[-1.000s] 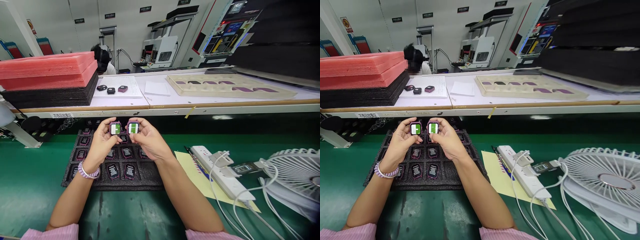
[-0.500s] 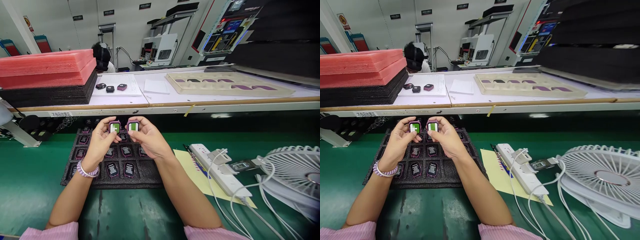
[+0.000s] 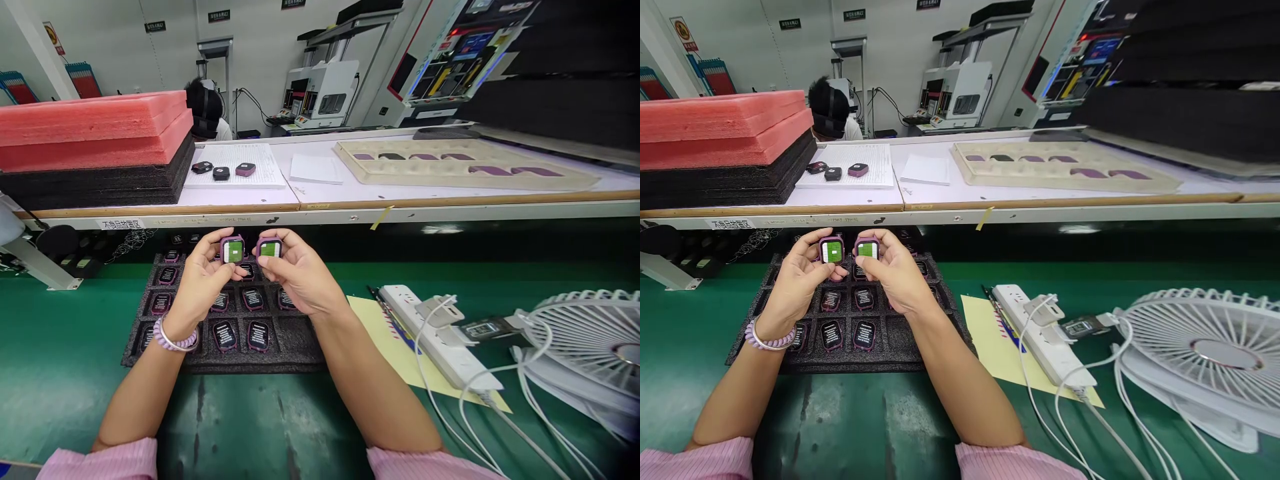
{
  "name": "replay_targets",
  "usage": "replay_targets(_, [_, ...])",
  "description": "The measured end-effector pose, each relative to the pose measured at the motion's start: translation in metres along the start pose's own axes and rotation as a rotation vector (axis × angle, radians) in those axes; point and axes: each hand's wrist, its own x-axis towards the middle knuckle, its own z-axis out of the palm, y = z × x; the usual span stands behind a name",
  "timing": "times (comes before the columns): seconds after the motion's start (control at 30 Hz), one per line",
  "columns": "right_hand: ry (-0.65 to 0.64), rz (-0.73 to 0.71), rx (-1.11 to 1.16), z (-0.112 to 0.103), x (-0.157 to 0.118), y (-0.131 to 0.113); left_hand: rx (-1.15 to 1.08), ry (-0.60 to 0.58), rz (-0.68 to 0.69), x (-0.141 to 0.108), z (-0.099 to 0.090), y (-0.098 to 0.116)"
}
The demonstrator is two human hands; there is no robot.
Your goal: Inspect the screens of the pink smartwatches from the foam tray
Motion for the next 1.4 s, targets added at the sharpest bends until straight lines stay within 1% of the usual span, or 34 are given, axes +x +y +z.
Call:
replay_targets(0.17, [0.016, 0.014, -0.002, 0.0015, 0.0, -0.0017, 0.029, 0.03, -0.027, 0.0001, 0.0014, 0.0029])
replay_targets(0.3, [0.024, 0.024, 0.009, 0.0022, -0.0002, -0.0038, 0.043, 0.047, -0.021, 0.0004, 0.0017, 0.0031])
replay_targets(0.63, [0.003, 0.042, 0.089, 0.0014, -0.0002, -0.0063, -0.046, 0.077, -0.05, 0.0007, 0.001, 0.0059])
replay_targets(0.8, [-0.028, 0.08, 0.108, 0.0002, -0.0015, -0.0064, -0.021, 0.074, -0.027, 0.0002, 0.0003, 0.0052])
replay_targets(1.2, [-0.084, 0.026, 0.074, -0.0015, -0.0044, -0.0041, -0.04, 0.037, -0.009, 0.0, 0.0, 0.0034])
replay_targets(1.4, [-0.081, 0.023, 0.077, -0.0004, -0.0057, -0.0047, -0.053, 0.009, 0.022, 0.0003, -0.0009, 0.0005])
